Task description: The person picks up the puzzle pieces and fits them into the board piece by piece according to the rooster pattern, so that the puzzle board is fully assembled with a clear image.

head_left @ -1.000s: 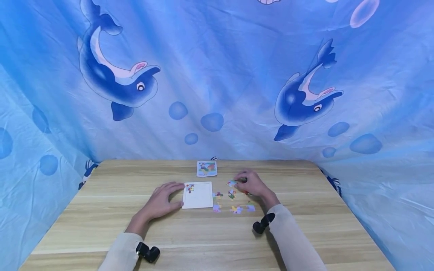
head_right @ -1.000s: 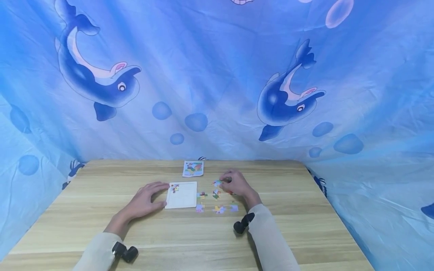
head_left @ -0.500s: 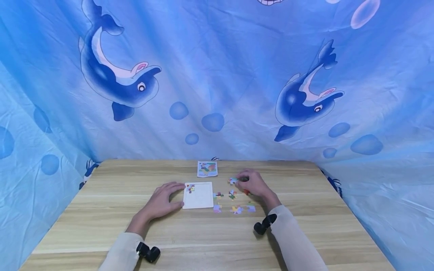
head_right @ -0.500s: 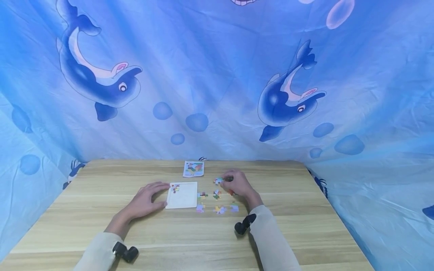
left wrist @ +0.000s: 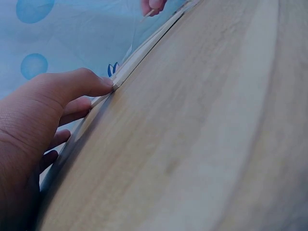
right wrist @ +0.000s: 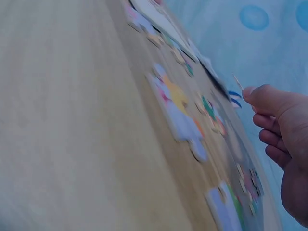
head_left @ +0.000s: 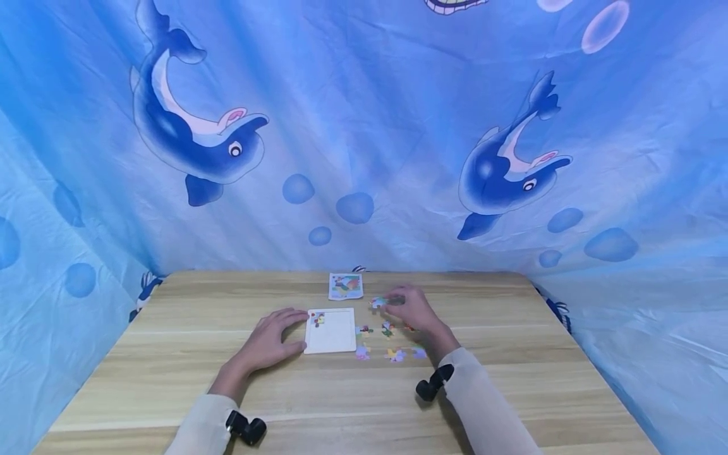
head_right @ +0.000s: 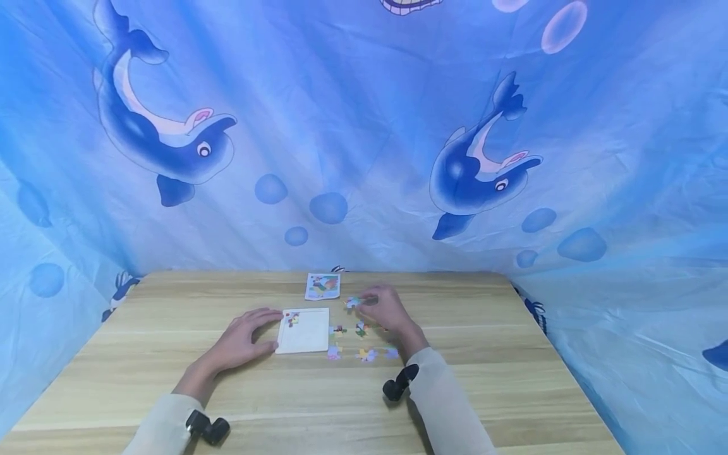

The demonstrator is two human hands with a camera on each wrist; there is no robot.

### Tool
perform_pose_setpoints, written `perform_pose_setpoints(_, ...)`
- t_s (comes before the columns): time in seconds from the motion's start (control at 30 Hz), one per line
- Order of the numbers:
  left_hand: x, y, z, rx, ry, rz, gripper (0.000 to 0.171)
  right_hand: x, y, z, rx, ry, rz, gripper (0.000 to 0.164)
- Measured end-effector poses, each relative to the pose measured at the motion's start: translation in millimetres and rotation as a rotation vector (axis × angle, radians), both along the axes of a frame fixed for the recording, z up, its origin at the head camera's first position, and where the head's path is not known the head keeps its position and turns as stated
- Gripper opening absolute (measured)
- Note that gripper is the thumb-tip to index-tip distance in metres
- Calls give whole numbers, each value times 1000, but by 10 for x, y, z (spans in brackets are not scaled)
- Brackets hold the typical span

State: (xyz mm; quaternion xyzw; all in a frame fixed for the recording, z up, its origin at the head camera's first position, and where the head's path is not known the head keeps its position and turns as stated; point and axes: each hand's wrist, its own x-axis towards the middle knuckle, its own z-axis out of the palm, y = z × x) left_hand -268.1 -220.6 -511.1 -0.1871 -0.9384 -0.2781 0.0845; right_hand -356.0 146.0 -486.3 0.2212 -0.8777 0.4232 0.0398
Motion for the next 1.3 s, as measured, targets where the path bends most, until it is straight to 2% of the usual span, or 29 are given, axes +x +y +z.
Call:
perform_pose_setpoints(0.33,-3,0,-27,-1,0,4,63,102,-313,26,12,-26,53,33)
perform_pose_setpoints(0.7,7,5,-22,2,-4,11,62,162,-645,20,14,-33,113,27)
perform_pose_setpoints(0.9,11,11,-34,-8,4,10,63,183,-769,-17,53,-34,136,26)
perform_pose_setpoints(1.07,24,12,-39,-1,1,13,63,173,-866,-79,92,-4,157,27)
perform_pose_setpoints(1.3,16,17,-25,-5,1,21,62,145,-969,-124,114,34,135,27)
